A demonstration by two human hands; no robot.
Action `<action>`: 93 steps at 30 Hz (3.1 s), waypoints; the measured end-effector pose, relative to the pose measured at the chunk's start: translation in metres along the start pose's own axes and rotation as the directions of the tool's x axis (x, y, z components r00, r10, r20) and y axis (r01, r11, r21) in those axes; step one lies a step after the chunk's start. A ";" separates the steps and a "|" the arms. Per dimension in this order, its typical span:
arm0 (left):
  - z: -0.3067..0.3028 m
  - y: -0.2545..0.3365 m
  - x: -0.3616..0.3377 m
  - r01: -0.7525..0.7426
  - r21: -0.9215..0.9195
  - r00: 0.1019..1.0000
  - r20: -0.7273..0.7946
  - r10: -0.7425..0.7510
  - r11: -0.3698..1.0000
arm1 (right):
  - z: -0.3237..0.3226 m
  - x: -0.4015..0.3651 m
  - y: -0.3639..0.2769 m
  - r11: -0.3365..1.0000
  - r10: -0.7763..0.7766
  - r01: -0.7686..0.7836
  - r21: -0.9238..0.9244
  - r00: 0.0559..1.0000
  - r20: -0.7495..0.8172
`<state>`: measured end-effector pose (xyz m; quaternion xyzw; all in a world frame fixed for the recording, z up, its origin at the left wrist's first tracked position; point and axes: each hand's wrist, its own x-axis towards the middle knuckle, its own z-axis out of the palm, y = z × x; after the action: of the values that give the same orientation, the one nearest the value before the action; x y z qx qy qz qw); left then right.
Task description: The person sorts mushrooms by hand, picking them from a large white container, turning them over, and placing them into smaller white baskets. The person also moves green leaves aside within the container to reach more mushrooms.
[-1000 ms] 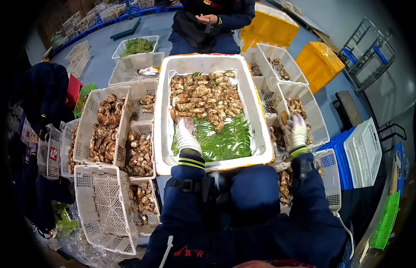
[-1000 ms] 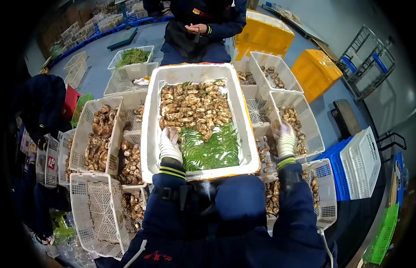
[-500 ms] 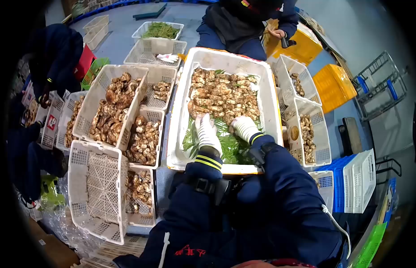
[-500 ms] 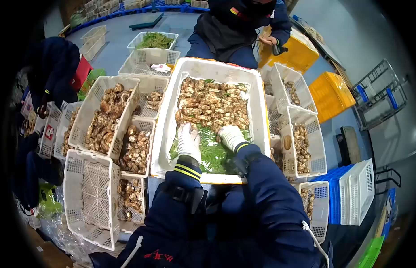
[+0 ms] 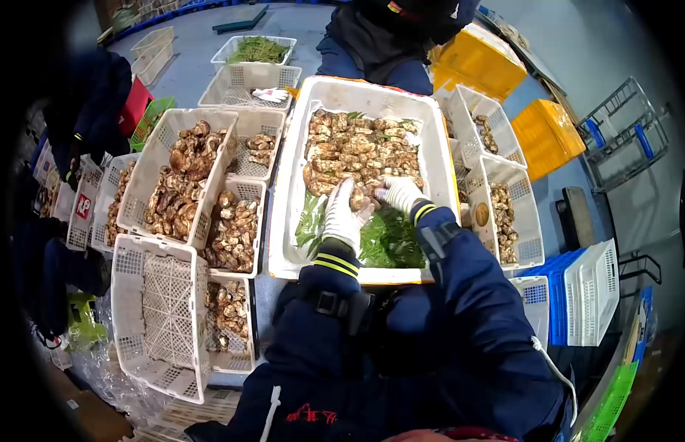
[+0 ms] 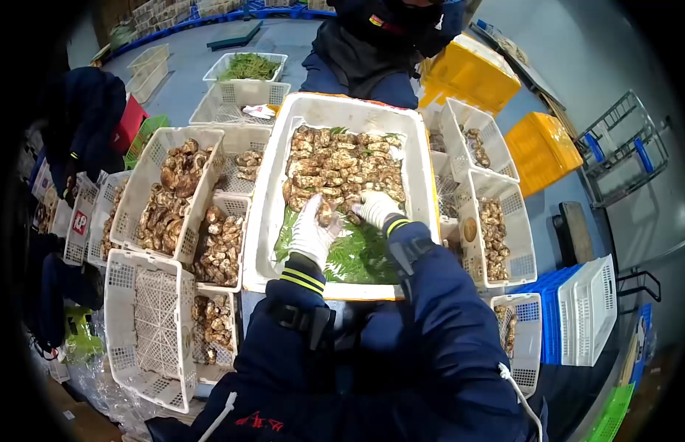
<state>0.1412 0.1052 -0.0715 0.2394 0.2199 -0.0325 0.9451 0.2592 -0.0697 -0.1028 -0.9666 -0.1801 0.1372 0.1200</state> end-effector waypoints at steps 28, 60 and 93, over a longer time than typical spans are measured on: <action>0.013 0.012 -0.013 -0.039 -0.073 0.996 -0.086 0.032 0.997 | -0.031 -0.063 -0.034 0.780 0.052 0.238 0.579 0.897 -0.439; 0.034 0.041 -0.057 -0.171 -0.594 0.983 -0.052 0.174 0.786 | 0.001 -0.047 0.033 -0.330 -0.081 -0.129 0.935 0.991 0.108; 0.009 0.047 -0.034 -0.196 -0.335 0.980 -0.112 0.167 0.922 | 0.060 0.012 0.017 0.980 0.108 -0.135 -0.143 0.977 -0.182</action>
<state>0.1223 0.1408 -0.0290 0.0908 0.2372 0.1039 0.9616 0.2567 -0.0696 -0.1658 -0.9905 -0.1193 0.0454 0.0513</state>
